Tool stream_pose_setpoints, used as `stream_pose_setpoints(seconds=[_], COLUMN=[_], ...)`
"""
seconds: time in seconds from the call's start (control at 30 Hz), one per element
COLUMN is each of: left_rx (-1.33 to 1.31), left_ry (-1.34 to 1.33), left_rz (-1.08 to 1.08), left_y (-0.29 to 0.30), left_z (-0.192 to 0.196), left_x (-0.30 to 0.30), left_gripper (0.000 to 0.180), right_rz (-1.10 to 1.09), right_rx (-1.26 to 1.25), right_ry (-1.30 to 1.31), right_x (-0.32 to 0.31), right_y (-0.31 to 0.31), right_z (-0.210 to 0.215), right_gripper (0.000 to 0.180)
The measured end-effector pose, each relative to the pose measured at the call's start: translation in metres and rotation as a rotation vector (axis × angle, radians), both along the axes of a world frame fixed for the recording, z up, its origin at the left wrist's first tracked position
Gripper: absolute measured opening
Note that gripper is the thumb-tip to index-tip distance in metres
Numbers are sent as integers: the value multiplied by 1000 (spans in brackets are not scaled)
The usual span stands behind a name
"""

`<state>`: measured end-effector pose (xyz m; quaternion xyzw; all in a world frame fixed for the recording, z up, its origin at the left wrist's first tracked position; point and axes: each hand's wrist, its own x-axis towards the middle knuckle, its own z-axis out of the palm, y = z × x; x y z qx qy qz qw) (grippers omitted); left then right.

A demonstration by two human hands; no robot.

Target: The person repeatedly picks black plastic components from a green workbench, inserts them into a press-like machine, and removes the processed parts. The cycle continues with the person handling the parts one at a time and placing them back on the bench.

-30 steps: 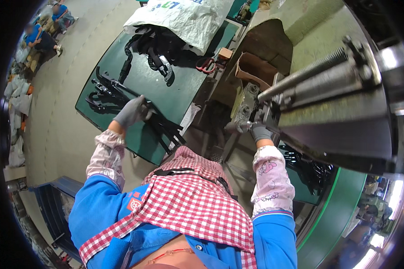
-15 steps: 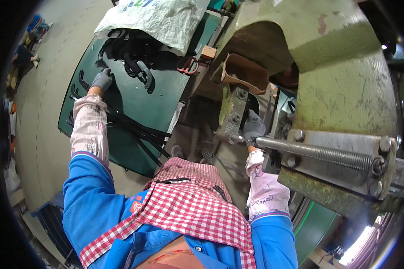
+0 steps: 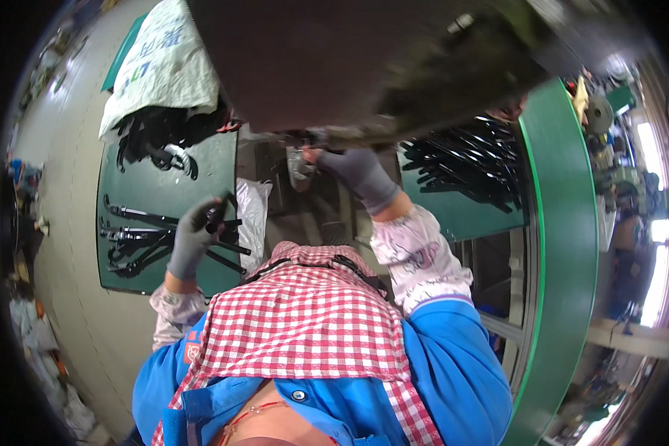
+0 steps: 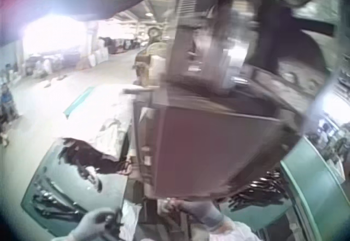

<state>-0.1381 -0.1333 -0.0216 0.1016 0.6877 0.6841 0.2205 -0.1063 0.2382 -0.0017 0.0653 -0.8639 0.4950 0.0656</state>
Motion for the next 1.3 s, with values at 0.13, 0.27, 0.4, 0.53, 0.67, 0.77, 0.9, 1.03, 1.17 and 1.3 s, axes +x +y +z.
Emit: stream_pose_setpoints(seconds=[0.13, 0.27, 0.4, 0.53, 0.67, 0.77, 0.9, 1.03, 1.17, 1.3], left_rx=[-250, -185, 10, -123, -127, -105, -261, -236, -251, -457], left_ry=[336, 620, 164, 81, 29, -85, -150, -118, -115, 126], left_rz=[-238, -171, -175, -256, -237, -174, -112, 76, 86, -123], left_y=[45, 82, 115, 155, 184, 190, 212, 204, 173, 175], left_z=[9, 4, -3, 15, 14, 3, 28, 28, 15, 24], left_x=[41, 74, 113, 138, 158, 182, 205, 217, 217, 181], left_gripper=[23, 36, 48, 45, 55, 50, 46, 56, 47, 46], right_rz=[1, -23, -46, 42, 18, 148, 103, -319, -603, -561], right_rx=[241, -121, -380, 281, 289, -10, -785, -305, 588, 950], right_ry=[235, 31, -249, 345, 141, -149, -484, -141, -437, -643], right_x=[-12, -13, -10, -28, -56, -45, -19, 18, 113, 161], right_y=[-3, -15, -27, -31, -47, -37, 4, 115, 295, 350], right_z=[7, 26, 48, 21, 3, 38, 23, -102, -129, -152], right_gripper=[28, 32, 31, 44, 46, 52, 52, 42, 54, 56])
